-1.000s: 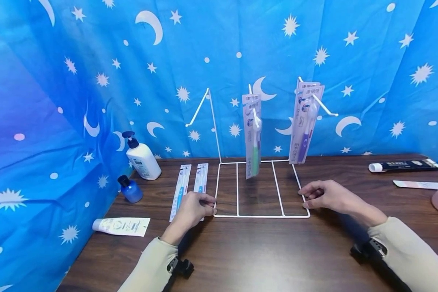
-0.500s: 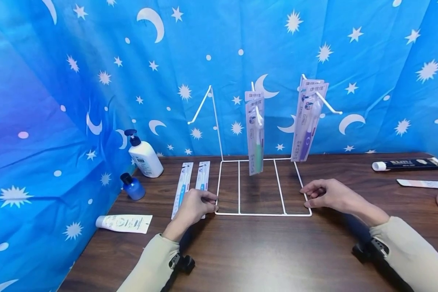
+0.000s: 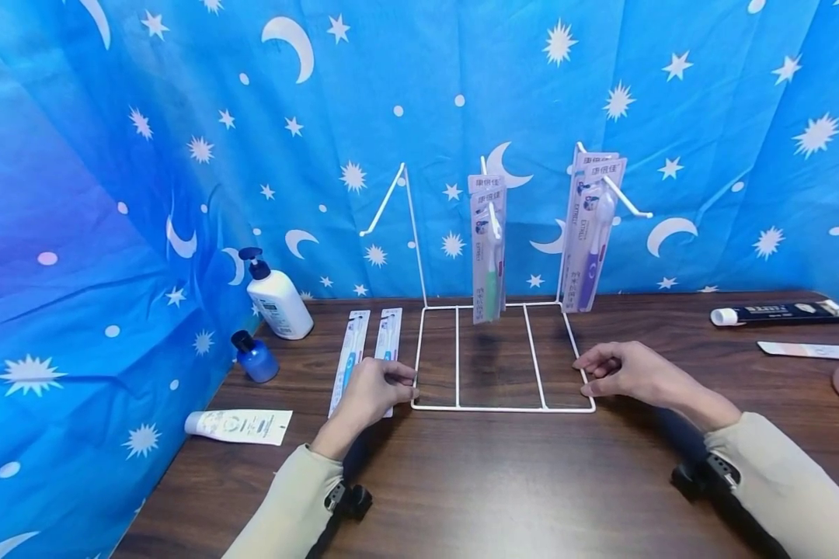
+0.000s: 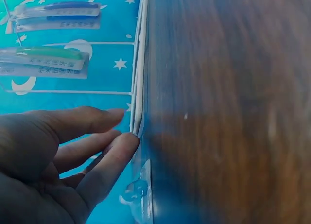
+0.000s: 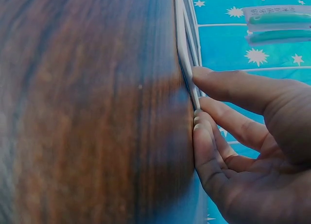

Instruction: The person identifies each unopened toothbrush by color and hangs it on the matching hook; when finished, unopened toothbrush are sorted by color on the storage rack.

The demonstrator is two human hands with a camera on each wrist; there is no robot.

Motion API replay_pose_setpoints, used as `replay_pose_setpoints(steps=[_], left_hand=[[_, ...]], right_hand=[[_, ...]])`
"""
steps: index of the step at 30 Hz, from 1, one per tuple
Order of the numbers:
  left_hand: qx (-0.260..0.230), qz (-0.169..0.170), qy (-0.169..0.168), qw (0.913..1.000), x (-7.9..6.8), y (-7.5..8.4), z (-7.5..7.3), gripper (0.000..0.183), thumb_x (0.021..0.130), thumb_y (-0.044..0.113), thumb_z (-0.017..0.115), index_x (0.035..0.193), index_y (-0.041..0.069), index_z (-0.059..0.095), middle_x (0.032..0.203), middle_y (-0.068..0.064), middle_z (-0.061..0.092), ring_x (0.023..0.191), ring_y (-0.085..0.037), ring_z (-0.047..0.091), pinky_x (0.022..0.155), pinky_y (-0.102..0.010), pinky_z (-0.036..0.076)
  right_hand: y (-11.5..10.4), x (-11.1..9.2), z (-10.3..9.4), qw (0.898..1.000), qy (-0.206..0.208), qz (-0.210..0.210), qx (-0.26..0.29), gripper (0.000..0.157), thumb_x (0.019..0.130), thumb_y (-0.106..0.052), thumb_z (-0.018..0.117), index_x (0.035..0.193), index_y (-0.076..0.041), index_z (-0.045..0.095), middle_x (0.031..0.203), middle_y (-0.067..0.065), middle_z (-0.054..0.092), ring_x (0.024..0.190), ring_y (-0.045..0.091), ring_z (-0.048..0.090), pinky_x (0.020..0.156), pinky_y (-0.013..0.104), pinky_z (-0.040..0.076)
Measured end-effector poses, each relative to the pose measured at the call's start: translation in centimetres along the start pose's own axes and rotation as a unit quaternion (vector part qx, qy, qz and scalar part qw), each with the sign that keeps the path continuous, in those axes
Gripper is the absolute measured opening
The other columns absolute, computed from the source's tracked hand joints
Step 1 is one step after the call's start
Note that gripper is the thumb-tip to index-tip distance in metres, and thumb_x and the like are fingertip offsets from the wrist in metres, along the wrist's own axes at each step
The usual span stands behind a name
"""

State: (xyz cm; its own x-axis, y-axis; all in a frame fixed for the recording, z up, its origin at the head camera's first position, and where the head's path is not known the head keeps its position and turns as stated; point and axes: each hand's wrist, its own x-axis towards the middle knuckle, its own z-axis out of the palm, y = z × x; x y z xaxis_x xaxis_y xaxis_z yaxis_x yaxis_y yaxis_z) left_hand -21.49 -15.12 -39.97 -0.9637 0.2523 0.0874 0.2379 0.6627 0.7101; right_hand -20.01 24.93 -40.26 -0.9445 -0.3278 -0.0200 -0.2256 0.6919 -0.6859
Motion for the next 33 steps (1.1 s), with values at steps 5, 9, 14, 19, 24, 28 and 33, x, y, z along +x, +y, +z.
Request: replay_pose_setpoints(steps=[5, 9, 14, 19, 24, 28, 33], left_hand=[[0.005, 0.025, 0.034, 0.9991, 0.1, 0.1, -0.5, 0.019, 0.076, 0.007, 0.08, 0.094, 0.004, 0.075, 0.076, 0.001, 0.07, 0.066, -0.007, 0.064, 0.06, -0.025, 0.051], [0.014, 0.029, 0.063, 0.9975, 0.5, 0.3, -1.3, 0.021, 0.078, 0.008, 0.08, 0.098, 0.005, 0.075, 0.081, 0.001, 0.071, 0.071, -0.008, 0.065, 0.064, -0.026, 0.052], [0.044, 0.011, 0.104, 0.9936, 1.2, 0.7, -2.5, 0.025, 0.079, 0.014, 0.08, 0.103, 0.009, 0.074, 0.086, 0.001, 0.072, 0.075, -0.011, 0.065, 0.068, -0.03, 0.052], [0.071, 0.008, 0.143, 0.9872, 2.5, 0.6, -3.9, 0.027, 0.081, 0.018, 0.079, 0.107, 0.011, 0.073, 0.098, -0.003, 0.072, 0.087, -0.018, 0.064, 0.077, -0.035, 0.05], [0.053, 0.009, 0.182, 0.9818, 3.7, -0.5, -5.1, 0.029, 0.083, 0.018, 0.077, 0.11, 0.01, 0.071, 0.105, -0.006, 0.07, 0.098, -0.022, 0.064, 0.083, -0.038, 0.049], [0.034, -0.016, 0.2, 0.979, 4.3, -1.8, -5.7, 0.031, 0.084, 0.019, 0.076, 0.112, 0.009, 0.069, 0.106, -0.008, 0.069, 0.098, -0.025, 0.063, 0.083, -0.039, 0.049], [0.028, -0.038, 0.218, 0.9748, 4.8, -3.4, -6.1, 0.031, 0.086, 0.018, 0.075, 0.114, 0.006, 0.068, 0.108, -0.012, 0.068, 0.097, -0.025, 0.062, 0.085, -0.041, 0.05]], right_hand=[[0.1, 0.1, 0.3, 1.0, 0.0, 0.006, 0.001, 0.039, 0.08, -0.026, 0.079, 0.112, -0.007, 0.069, 0.093, 0.002, 0.064, 0.083, 0.02, 0.052, 0.068, 0.029, 0.043], [0.1, 0.2, 0.4, 1.0, 0.005, 0.001, 0.001, 0.039, 0.079, -0.026, 0.08, 0.111, -0.006, 0.069, 0.092, 0.002, 0.064, 0.082, 0.019, 0.052, 0.066, 0.027, 0.042], [0.1, 0.2, 0.2, 1.0, 0.006, -0.004, -0.004, 0.04, 0.08, -0.027, 0.08, 0.111, -0.006, 0.069, 0.092, 0.002, 0.064, 0.081, 0.019, 0.052, 0.066, 0.027, 0.043], [0.3, -0.1, 0.2, 1.0, 0.007, 0.002, -0.01, 0.04, 0.08, -0.028, 0.079, 0.112, -0.005, 0.068, 0.091, 0.002, 0.063, 0.08, 0.019, 0.052, 0.066, 0.028, 0.043], [0.4, -0.1, 0.2, 1.0, 0.009, 0.002, -0.019, 0.041, 0.08, -0.029, 0.08, 0.111, -0.005, 0.068, 0.088, 0.0, 0.062, 0.078, 0.018, 0.051, 0.065, 0.027, 0.042], [0.2, 0.0, 0.2, 1.0, 0.007, -0.003, -0.016, 0.041, 0.08, -0.029, 0.079, 0.111, -0.005, 0.068, 0.088, 0.0, 0.062, 0.078, 0.018, 0.051, 0.065, 0.027, 0.042], [0.0, 0.2, 0.2, 1.0, 0.004, 0.001, -0.018, 0.041, 0.08, -0.03, 0.08, 0.111, -0.006, 0.068, 0.088, 0.001, 0.062, 0.078, 0.019, 0.052, 0.066, 0.028, 0.042]])
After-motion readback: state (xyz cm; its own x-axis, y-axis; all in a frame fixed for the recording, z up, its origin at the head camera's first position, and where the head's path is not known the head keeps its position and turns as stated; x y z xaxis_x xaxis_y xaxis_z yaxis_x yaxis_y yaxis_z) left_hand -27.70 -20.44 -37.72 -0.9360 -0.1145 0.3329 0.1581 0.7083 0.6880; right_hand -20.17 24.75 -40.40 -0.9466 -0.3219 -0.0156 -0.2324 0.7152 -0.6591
